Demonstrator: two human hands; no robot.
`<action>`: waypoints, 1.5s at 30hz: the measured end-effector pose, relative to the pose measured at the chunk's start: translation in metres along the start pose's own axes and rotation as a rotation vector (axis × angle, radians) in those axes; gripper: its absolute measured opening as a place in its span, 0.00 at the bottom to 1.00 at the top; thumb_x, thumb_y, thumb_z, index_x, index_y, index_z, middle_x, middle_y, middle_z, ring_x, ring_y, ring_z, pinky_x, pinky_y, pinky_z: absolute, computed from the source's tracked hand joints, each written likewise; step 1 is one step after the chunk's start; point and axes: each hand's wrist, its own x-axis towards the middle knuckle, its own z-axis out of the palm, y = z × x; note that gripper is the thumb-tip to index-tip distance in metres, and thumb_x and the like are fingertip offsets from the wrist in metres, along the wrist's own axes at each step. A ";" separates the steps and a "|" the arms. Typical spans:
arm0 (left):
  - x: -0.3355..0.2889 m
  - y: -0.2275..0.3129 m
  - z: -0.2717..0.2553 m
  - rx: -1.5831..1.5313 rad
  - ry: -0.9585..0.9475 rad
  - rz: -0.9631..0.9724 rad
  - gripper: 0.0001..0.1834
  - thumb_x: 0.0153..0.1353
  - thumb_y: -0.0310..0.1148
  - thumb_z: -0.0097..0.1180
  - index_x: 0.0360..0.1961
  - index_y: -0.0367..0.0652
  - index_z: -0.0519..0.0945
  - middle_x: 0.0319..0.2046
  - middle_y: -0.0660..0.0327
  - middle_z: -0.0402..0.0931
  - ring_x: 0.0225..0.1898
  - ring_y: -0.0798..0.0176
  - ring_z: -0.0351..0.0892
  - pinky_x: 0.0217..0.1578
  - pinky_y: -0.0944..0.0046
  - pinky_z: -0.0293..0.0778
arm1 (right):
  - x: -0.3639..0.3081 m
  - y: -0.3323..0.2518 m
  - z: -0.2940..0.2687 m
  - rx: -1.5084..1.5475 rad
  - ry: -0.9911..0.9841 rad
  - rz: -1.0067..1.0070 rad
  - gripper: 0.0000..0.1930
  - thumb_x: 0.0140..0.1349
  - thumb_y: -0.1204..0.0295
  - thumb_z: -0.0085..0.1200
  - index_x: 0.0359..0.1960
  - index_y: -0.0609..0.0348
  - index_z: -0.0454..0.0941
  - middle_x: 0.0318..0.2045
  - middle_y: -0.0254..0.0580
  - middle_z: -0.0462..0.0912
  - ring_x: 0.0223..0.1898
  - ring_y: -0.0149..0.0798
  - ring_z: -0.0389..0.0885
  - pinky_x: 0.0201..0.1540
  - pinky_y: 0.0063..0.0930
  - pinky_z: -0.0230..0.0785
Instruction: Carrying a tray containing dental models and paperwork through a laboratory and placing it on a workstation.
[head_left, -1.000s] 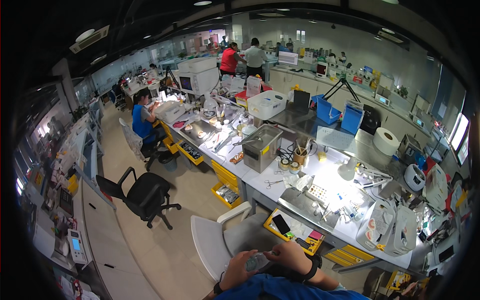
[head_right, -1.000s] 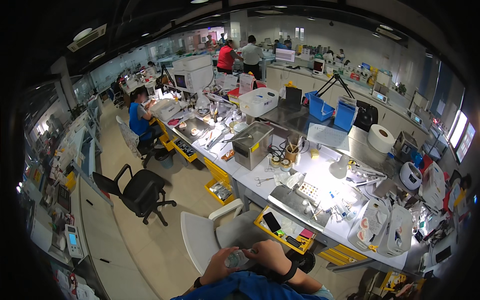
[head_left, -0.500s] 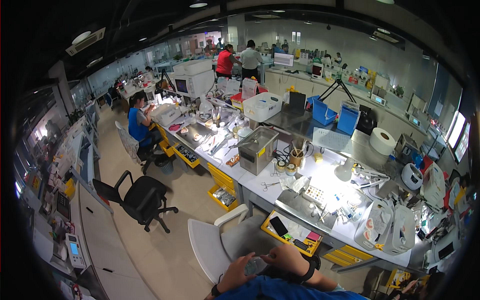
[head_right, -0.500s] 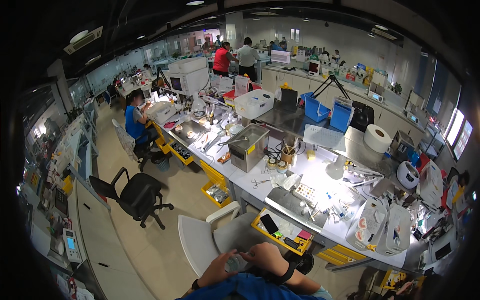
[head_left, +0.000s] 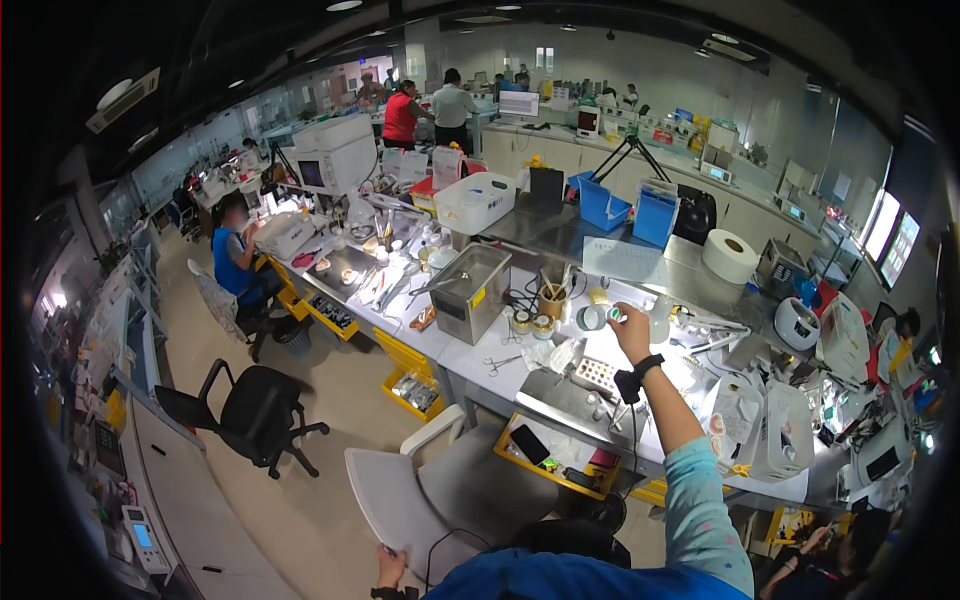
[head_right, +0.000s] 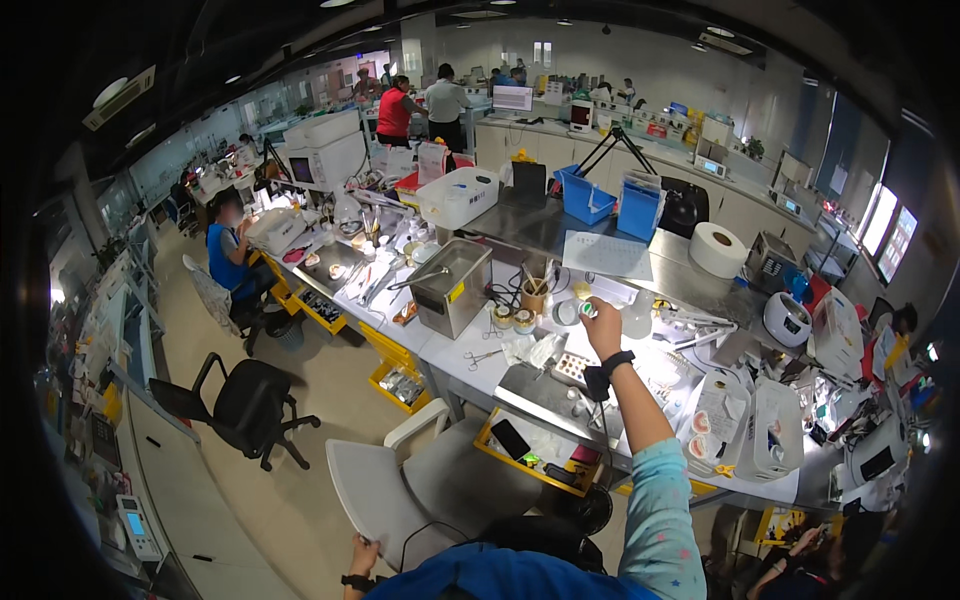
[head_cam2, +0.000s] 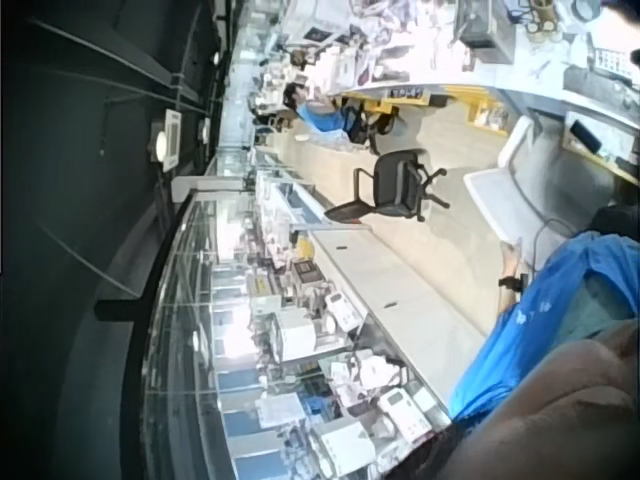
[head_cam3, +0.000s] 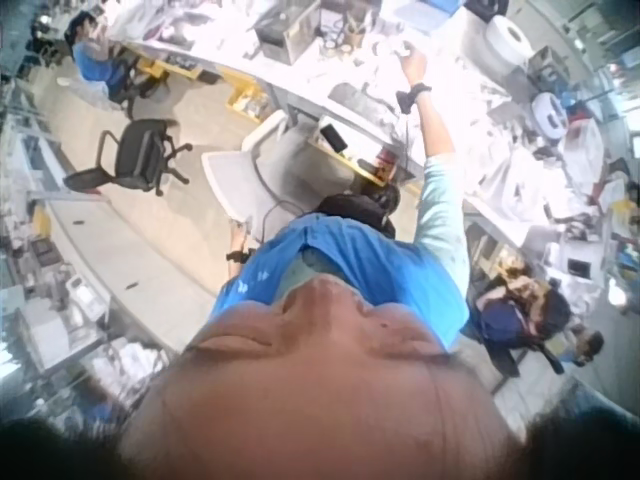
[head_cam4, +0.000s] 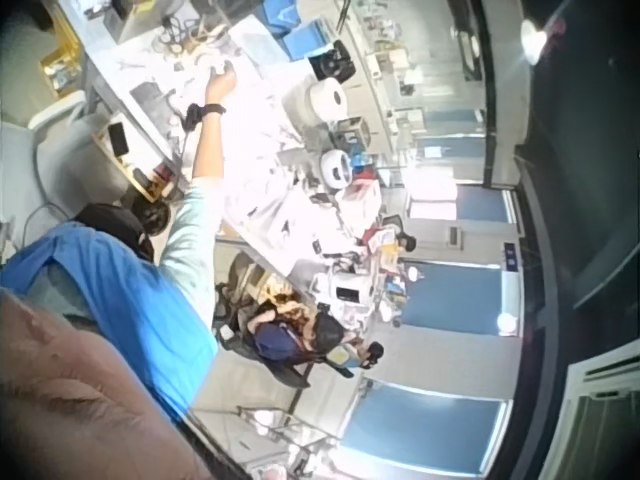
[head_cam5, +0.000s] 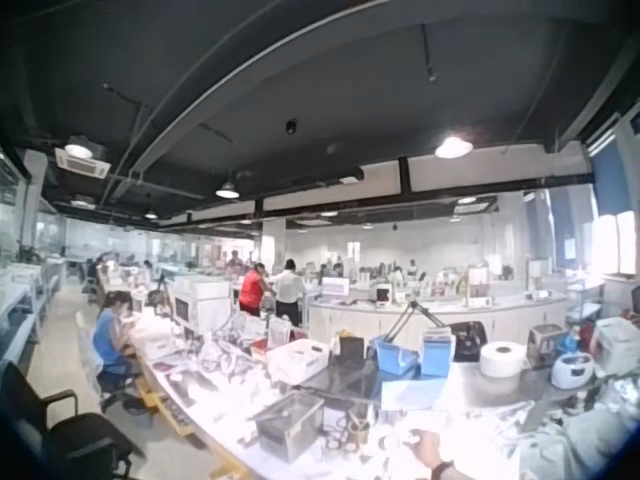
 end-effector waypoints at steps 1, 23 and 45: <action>0.016 -0.041 0.001 0.317 0.176 0.239 0.48 0.41 0.32 0.56 0.60 0.27 0.42 0.50 0.35 0.61 0.54 0.45 0.63 0.55 0.56 0.58 | 0.013 0.007 0.015 0.008 -0.042 0.075 0.16 0.41 0.73 0.61 0.35 0.63 0.77 0.29 0.54 0.79 0.29 0.49 0.79 0.34 0.36 0.70; -0.041 0.041 0.114 0.866 0.555 -0.435 0.48 0.49 0.48 0.52 0.60 0.25 0.44 0.58 0.35 0.50 0.60 0.39 0.51 0.60 0.49 0.49 | 0.106 0.146 0.188 -0.299 -0.267 0.180 0.16 0.45 0.73 0.58 0.37 0.61 0.71 0.37 0.54 0.74 0.40 0.54 0.74 0.41 0.41 0.69; -0.044 -0.016 0.105 0.467 0.810 0.059 0.43 0.41 0.28 0.53 0.61 0.37 0.50 0.52 0.41 0.63 0.51 0.43 0.66 0.53 0.52 0.62 | 0.042 -0.009 0.118 0.165 -0.393 -0.502 0.20 0.48 0.63 0.55 0.40 0.62 0.71 0.37 0.53 0.73 0.43 0.52 0.68 0.46 0.42 0.60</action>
